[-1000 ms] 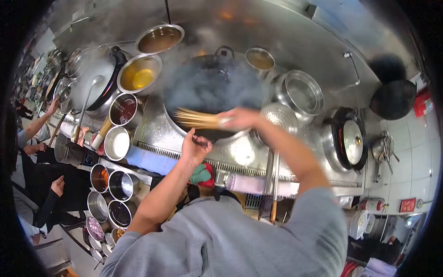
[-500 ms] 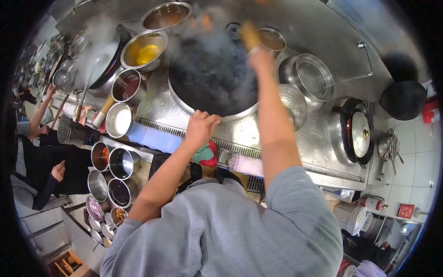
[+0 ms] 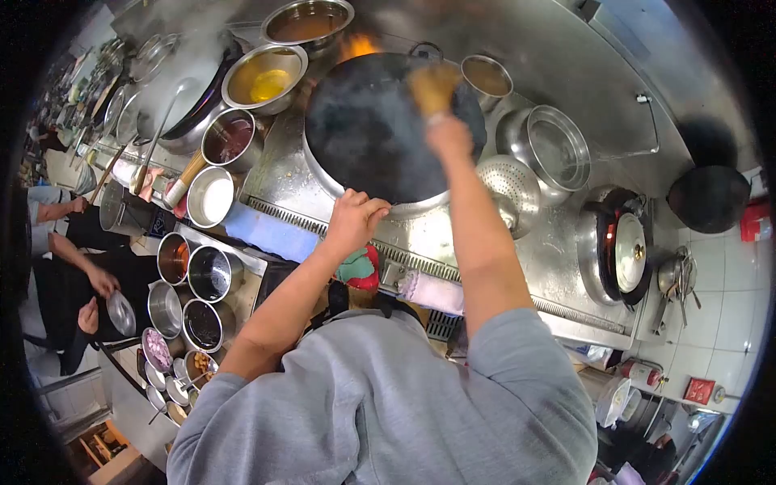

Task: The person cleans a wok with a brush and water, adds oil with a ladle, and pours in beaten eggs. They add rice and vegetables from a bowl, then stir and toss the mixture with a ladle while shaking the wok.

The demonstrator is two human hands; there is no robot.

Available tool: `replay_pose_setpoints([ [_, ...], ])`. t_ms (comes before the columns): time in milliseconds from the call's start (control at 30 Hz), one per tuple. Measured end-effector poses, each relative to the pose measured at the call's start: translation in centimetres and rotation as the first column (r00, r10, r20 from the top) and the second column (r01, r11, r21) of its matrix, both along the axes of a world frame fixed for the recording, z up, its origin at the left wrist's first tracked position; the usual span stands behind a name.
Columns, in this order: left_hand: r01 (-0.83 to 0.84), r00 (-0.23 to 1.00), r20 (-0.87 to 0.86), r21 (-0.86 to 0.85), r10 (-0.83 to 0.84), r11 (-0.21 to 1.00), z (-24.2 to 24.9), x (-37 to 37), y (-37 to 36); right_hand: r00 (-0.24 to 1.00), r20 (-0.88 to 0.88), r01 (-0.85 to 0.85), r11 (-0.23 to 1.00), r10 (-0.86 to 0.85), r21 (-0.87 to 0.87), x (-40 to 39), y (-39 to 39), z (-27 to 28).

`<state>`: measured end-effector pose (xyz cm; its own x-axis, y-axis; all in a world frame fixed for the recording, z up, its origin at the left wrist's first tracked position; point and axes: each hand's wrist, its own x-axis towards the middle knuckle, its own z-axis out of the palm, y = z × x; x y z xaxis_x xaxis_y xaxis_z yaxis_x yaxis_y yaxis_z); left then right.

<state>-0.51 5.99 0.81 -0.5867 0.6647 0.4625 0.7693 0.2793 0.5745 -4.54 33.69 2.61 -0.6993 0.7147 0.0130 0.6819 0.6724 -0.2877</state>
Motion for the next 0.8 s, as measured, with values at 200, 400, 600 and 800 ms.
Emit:
replay_pose_setpoints([
  [200,0.004,1.0,0.008,-0.037,-0.004,0.999,-0.3,-0.3,0.1,0.646,-0.022,-0.672,0.556,0.763,-0.489,7.1,-3.9,5.6],
  [400,-0.022,1.0,0.017,-0.062,0.023,0.998,-1.0,0.3,0.2,0.958,-0.274,0.118,0.989,-0.09,0.085,1.7,7.8,4.0],
  [600,-0.031,0.999,0.012,-0.071,0.032,0.997,-0.6,0.4,0.2,0.897,-0.091,-0.406,0.724,0.433,-0.558,-0.5,-9.1,3.1],
  [800,-0.023,1.0,0.003,-0.025,0.023,0.999,-0.1,0.2,0.3,0.792,0.181,-0.609,0.776,0.583,0.168,2.5,9.0,3.0],
])
